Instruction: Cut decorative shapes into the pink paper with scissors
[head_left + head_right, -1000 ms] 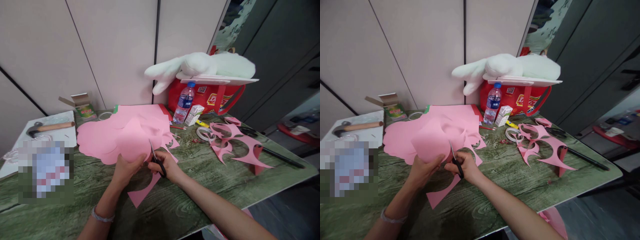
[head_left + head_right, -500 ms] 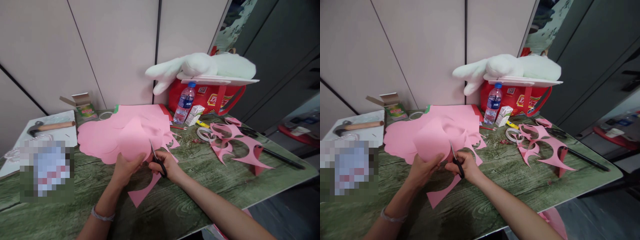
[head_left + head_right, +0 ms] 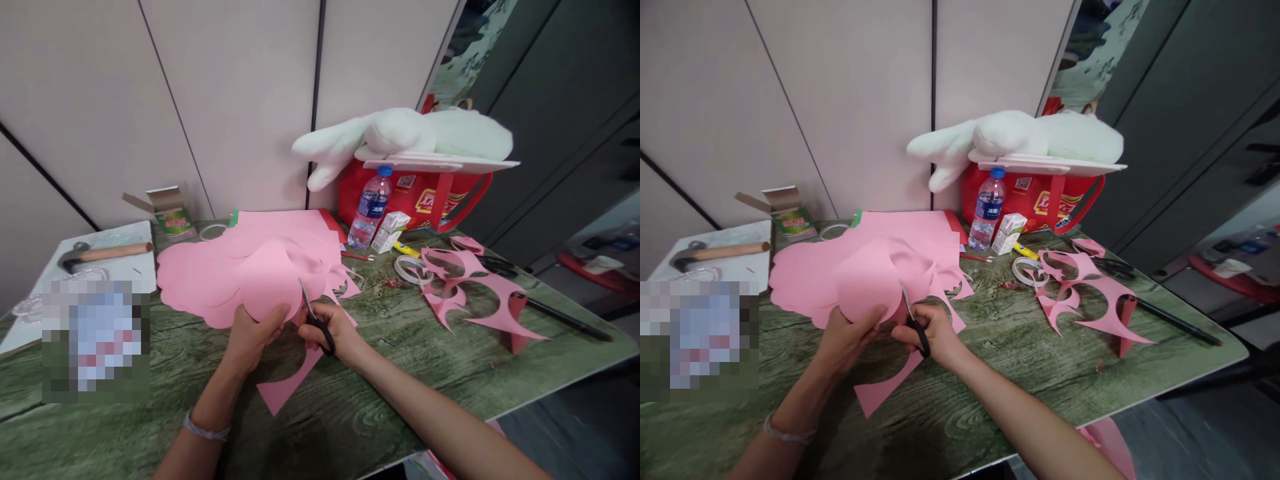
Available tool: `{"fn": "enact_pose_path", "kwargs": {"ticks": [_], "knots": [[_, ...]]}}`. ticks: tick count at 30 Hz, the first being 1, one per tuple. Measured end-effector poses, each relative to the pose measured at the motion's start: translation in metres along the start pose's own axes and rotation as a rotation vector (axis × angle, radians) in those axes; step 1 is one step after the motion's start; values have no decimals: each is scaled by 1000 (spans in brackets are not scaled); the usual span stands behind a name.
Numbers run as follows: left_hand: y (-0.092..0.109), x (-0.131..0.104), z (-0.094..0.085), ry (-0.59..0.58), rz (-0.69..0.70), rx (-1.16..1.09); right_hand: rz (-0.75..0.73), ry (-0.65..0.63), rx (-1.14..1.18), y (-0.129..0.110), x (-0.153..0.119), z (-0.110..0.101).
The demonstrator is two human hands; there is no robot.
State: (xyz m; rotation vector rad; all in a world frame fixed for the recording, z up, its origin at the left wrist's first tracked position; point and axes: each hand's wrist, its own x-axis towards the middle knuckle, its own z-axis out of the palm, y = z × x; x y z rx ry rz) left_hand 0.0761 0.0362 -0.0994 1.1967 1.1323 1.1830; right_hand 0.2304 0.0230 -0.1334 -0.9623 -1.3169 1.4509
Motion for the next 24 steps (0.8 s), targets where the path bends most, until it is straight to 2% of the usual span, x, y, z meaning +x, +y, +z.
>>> {"fn": "enact_pose_path", "kwargs": {"ticks": [12, 19, 24], "knots": [[-7, 3, -1, 28, 30, -65, -21, -7, -9, 3, 0, -1], [-15, 4, -1, -91, 88, 9, -3, -8, 42, -1, 0, 3], [-13, 2, -1, -100, 56, 106, -26, 18, 77, -3, 0, 4]]}}
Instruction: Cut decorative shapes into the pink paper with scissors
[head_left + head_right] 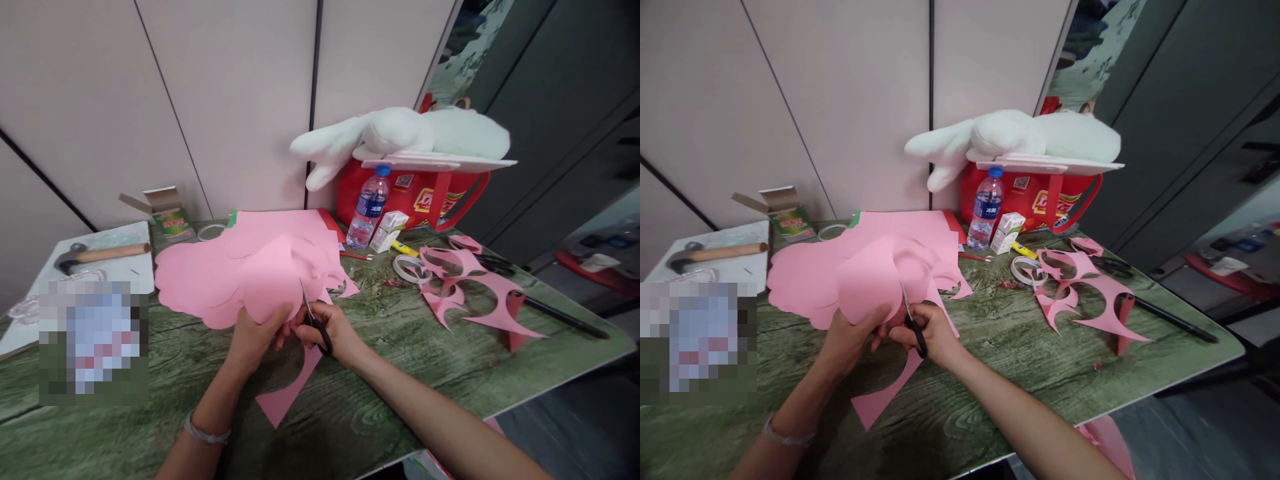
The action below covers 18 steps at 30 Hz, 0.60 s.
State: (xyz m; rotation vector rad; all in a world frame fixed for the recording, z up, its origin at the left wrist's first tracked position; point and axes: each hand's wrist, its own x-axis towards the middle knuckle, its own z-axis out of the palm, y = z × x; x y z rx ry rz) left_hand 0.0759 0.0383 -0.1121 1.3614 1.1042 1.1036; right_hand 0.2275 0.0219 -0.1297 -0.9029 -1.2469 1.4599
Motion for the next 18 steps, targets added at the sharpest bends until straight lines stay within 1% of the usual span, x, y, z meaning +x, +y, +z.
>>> {"fn": "enact_pose_path", "kwargs": {"ticks": [3, 10, 18], "knots": [[1, 0, 0, 26, -23, 16, -5, 18, 2, 1, 0, -1], [2, -1, 0, 49, -30, 68, -17, 5, -18, 3, 0, -2], [7, -1, 2, 72, -39, 67, -31, -7, -46, 5, 1, -3]]}}
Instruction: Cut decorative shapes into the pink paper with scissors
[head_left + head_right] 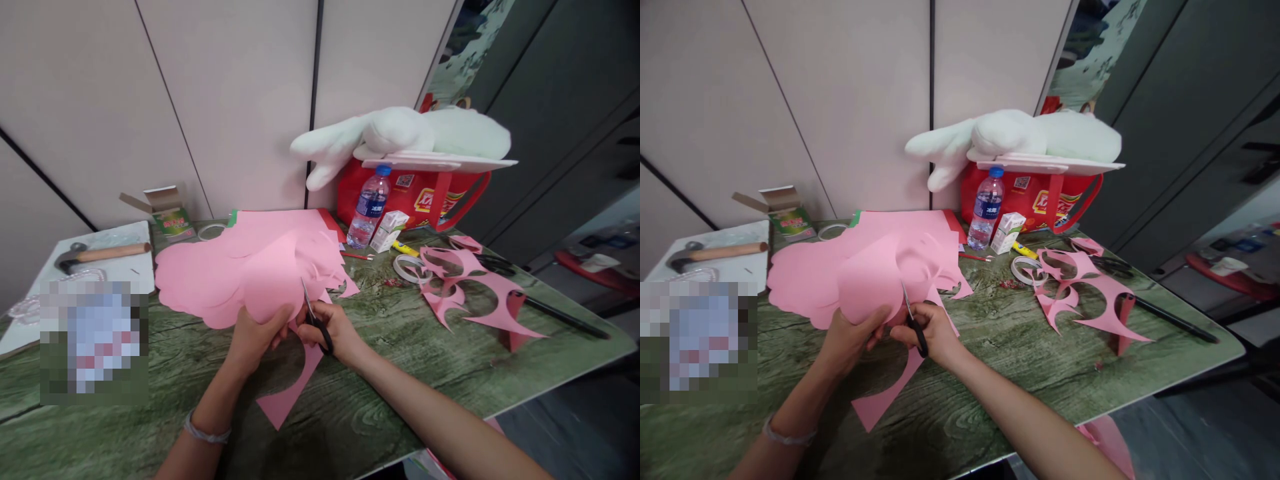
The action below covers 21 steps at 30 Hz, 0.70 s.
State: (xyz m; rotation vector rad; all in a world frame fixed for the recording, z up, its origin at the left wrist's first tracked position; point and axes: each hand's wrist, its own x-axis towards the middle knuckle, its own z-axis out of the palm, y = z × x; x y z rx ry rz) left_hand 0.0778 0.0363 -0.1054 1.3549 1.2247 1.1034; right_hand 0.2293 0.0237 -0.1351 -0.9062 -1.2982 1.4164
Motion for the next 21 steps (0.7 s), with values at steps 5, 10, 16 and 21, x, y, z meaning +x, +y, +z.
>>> {"fn": "enact_pose_path", "kwargs": {"ticks": [5, 10, 16, 21], "knots": [[4, -1, 0, 6, -22, -49, 19, 3, -7, 2, 0, -1], [3, -1, 0, 4, -12, -37, 15, 4, -12, 2, -1, -1], [2, 1, -1, -3, -9, -42, 25, 20, 7, 1, -1, 0], [2, 1, -1, -2, -2, -44, 31, 10, 0, -4, -1, 0]]}}
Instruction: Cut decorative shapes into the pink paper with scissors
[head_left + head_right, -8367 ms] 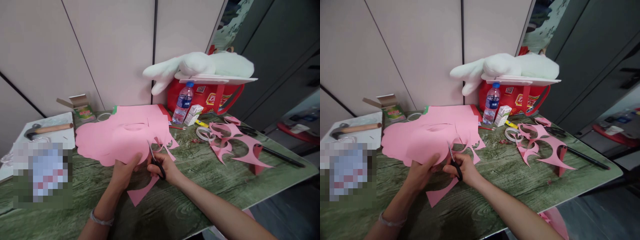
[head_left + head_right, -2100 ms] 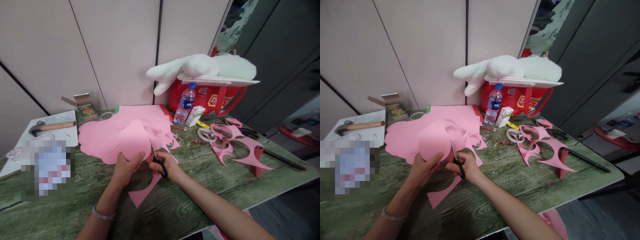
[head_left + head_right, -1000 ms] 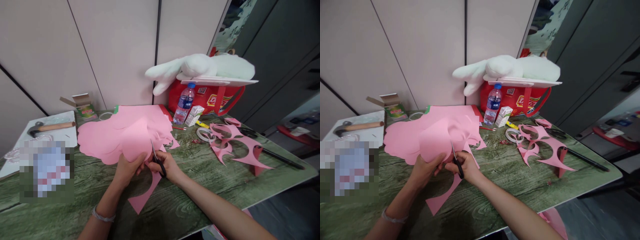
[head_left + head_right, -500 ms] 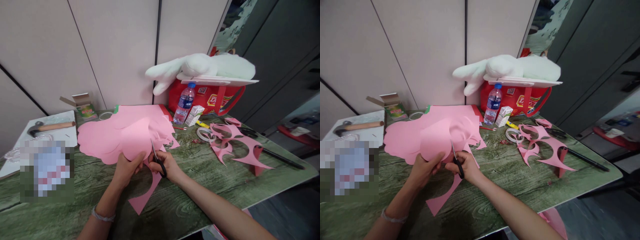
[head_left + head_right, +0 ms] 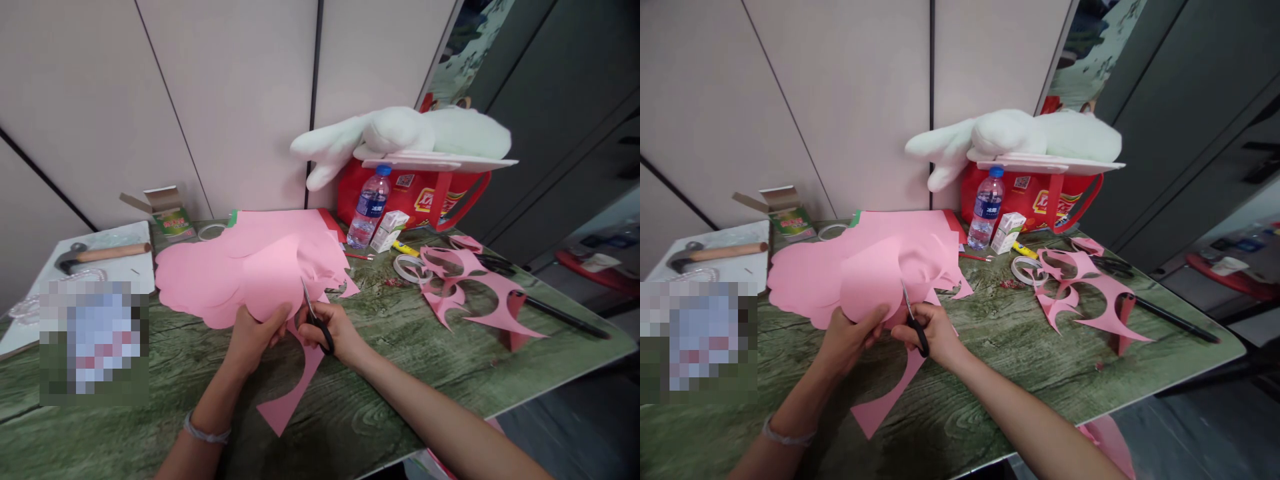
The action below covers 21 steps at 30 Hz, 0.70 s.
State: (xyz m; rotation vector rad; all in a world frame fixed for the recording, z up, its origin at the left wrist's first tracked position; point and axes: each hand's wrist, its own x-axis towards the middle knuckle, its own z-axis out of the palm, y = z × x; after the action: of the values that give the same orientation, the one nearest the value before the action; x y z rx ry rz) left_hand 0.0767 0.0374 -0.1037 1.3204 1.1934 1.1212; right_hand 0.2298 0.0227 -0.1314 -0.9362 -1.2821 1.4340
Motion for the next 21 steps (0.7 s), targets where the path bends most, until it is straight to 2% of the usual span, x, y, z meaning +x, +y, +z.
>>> {"fn": "enact_pose_path", "kwargs": {"ticks": [10, 15, 21], "knots": [[5, -2, 1, 26, 16, 32, 38, 20, 14, -4, 0, 0], [0, 0, -1, 29, 31, 39, 41, 16, 1, -4, 0, 0], [-4, 0, -1, -55, 58, 30, 16, -16, -11, -3, -1, 1]]}}
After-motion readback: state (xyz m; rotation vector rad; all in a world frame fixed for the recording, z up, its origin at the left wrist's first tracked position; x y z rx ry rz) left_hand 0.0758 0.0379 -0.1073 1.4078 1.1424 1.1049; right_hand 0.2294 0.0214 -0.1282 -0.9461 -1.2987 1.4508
